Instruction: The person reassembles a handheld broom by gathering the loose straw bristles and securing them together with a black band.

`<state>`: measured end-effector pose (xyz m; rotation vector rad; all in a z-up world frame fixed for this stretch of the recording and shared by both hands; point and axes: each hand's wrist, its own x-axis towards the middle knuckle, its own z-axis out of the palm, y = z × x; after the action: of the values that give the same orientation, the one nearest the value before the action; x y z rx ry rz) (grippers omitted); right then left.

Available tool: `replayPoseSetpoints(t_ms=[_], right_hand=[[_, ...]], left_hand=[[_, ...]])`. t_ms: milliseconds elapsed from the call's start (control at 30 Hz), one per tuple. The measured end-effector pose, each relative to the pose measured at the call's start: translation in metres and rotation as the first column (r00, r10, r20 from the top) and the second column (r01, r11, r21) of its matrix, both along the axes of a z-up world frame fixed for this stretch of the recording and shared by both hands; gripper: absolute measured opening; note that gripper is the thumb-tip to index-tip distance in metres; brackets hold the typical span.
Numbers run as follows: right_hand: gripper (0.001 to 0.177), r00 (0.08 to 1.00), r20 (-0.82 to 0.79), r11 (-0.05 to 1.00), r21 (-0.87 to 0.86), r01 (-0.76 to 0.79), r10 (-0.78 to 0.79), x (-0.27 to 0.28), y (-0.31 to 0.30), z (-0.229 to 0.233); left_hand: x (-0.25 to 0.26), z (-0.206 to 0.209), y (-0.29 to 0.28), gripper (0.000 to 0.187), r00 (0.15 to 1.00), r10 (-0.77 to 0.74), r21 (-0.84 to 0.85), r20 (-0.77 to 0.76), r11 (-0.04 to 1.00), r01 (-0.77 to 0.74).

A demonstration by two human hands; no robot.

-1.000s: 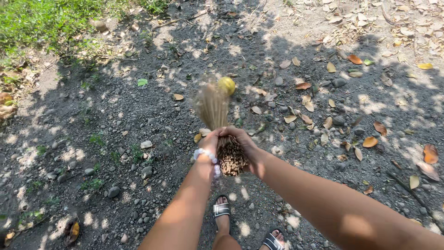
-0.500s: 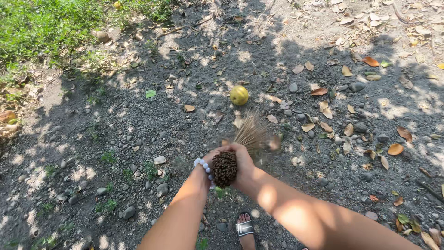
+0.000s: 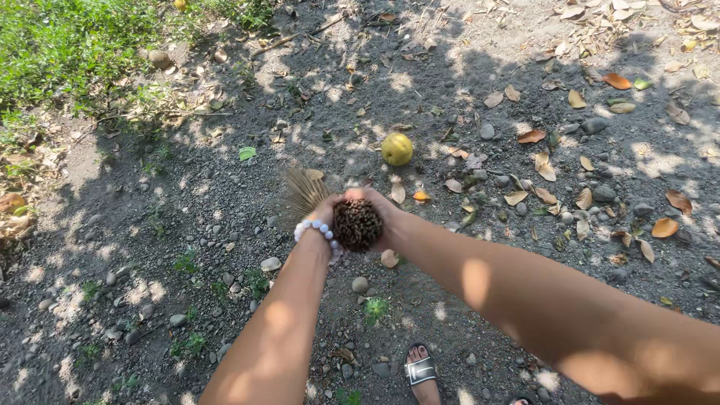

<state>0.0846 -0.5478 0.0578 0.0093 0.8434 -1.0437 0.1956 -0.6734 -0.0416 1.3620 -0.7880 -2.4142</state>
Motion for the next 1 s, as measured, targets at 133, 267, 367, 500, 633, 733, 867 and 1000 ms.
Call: replayPoseSetpoints(t_ms=[133, 267, 367, 500, 633, 733, 867, 1000], right_hand=[[0.040, 0.994, -0.020, 0.990, 0.083, 0.113, -0.112, -0.034, 0.003, -0.028], [0.025, 0.894, 0.035, 0.892, 0.094, 0.441, -0.446, -0.041, 0.042, -0.029], [0.022, 0.847, -0.018, 0.841, 0.105, 0.530, -0.531, -0.027, 0.067, 0.016], [0.021, 0.842, -0.028, 0.841, 0.045, 0.539, -0.539, 0.007, 0.074, 0.062], [0.035, 0.911, -0.029, 0.911, -0.039, 0.411, -0.412, 0.004, 0.076, 0.076], [0.039, 0.956, 0.025, 0.956, 0.035, 0.292, -0.293, -0.014, 0.075, 0.072], [0.040, 0.930, 0.218, 0.955, 0.089, 0.284, -0.297, -0.020, 0.087, 0.054], [0.054, 0.945, 0.138, 0.949, 0.153, 0.274, -0.295, -0.024, 0.124, 0.058]], left_hand=[[-0.047, -0.005, 0.013, 0.028, 0.988, -0.145, 0.035, 0.053, 0.989, 0.144], [-0.088, -0.010, 0.045, 0.023, 0.947, -0.314, 0.037, -0.068, 0.948, 0.317], [-0.090, -0.009, 0.054, 0.019, 0.904, -0.392, 0.016, -0.171, 0.916, 0.401], [-0.069, -0.004, 0.048, 0.014, 0.863, -0.438, -0.101, -0.250, 0.899, 0.427], [-0.065, 0.031, 0.039, 0.021, 0.899, -0.399, -0.046, -0.178, 0.916, 0.398], [-0.058, 0.081, 0.047, 0.024, 0.894, -0.443, -0.124, 0.071, 0.885, 0.448], [-0.047, 0.119, 0.087, 0.024, 0.894, -0.416, -0.091, 0.169, 0.896, 0.434], [-0.051, 0.121, 0.139, 0.024, 0.929, -0.364, -0.014, 0.070, 0.931, 0.365]])
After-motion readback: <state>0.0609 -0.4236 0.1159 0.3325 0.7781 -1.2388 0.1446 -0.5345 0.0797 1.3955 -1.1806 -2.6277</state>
